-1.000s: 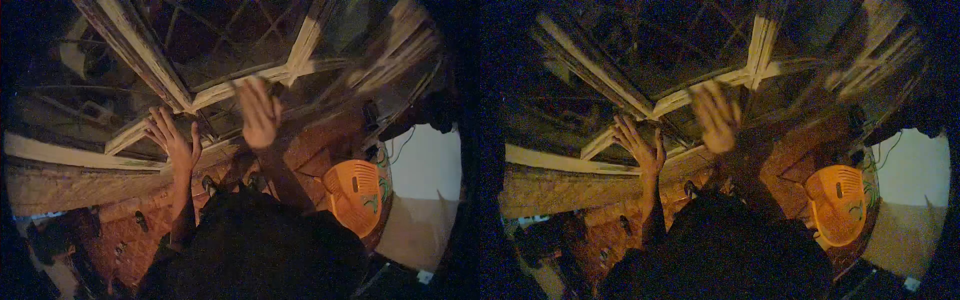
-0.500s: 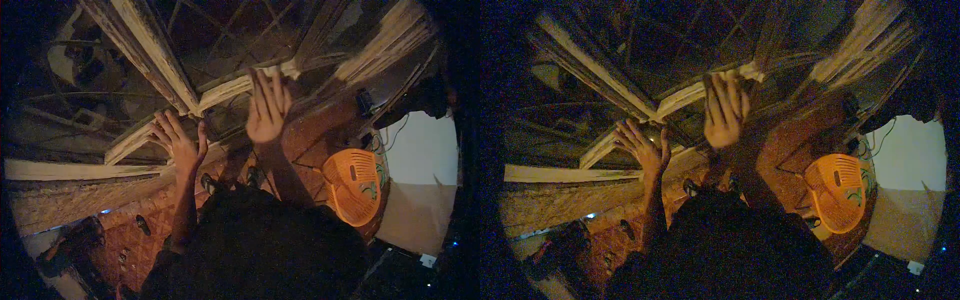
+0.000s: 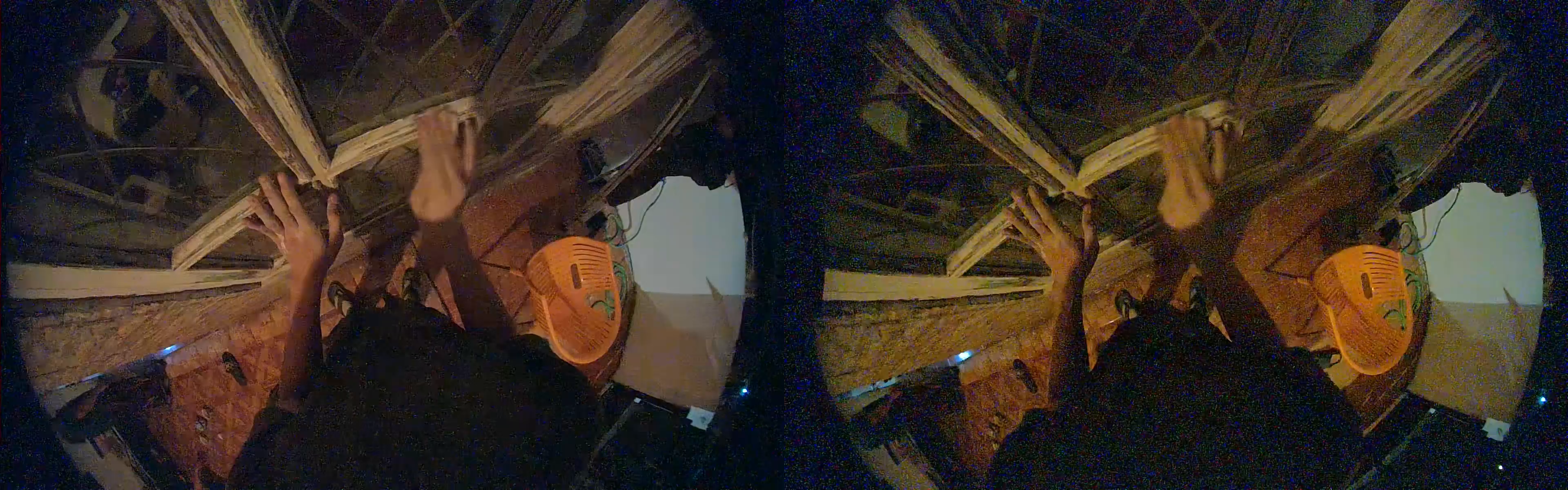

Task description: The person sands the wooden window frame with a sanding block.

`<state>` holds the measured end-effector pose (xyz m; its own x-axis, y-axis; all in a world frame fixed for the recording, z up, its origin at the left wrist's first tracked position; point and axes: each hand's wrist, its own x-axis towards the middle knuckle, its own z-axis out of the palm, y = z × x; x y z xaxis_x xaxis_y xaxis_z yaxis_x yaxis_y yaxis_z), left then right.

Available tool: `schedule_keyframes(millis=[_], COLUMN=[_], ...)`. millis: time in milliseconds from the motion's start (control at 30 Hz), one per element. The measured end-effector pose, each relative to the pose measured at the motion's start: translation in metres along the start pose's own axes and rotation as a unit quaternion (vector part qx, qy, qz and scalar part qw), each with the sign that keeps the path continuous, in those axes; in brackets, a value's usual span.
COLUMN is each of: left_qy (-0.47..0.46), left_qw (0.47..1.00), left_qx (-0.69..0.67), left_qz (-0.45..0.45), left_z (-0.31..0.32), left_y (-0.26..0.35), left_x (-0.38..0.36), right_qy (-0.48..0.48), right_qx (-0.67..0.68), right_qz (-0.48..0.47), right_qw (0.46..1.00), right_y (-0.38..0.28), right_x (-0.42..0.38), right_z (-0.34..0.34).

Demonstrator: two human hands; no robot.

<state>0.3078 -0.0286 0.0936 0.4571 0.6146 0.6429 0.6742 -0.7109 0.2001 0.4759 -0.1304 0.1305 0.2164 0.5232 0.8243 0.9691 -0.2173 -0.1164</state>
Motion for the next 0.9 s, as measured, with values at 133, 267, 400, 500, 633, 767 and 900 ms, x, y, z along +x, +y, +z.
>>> schedule_keyframes(millis=[133, 267, 400, 500, 633, 767, 900], left_qy=[0.021, 0.044, 0.014, 0.043, 0.040, 0.033, 0.055], left_qw=[0.999, 0.997, 0.999, 0.999, 0.999, 0.999, 0.998], left_qx=[-0.047, -0.054, -0.042, -0.029, -0.016, -0.032, -0.041], left_qz=[0.003, 0.011, 0.006, 0.012, 0.013, 0.011, 0.010], left_z=[0.003, 0.004, 0.000, 0.006, 0.005, 0.006, 0.004], left_y=[0.001, 0.000, -0.002, 0.001, -0.001, 0.001, 0.003], left_x=[-0.002, 0.000, -0.002, 0.000, 0.000, 0.000, 0.004], right_qy=[0.030, 0.044, 0.046, -0.016, 0.086, -0.006, 0.025], right_qx=[0.101, 0.063, 0.008, 0.093, 0.195, 0.025, 0.037], right_qz=[0.108, 0.034, 0.107, 0.002, 0.120, 0.094, 0.040], right_qw=[0.989, 0.996, 0.993, 0.996, 0.970, 0.995, 0.998], right_y=[-0.016, -0.015, -0.006, -0.042, 0.005, -0.021, -0.011], right_x=[-0.011, -0.004, 0.012, 0.004, 0.002, -0.001, -0.004], right_z=[0.020, 0.006, -0.004, -0.007, 0.005, 0.002, 0.000])
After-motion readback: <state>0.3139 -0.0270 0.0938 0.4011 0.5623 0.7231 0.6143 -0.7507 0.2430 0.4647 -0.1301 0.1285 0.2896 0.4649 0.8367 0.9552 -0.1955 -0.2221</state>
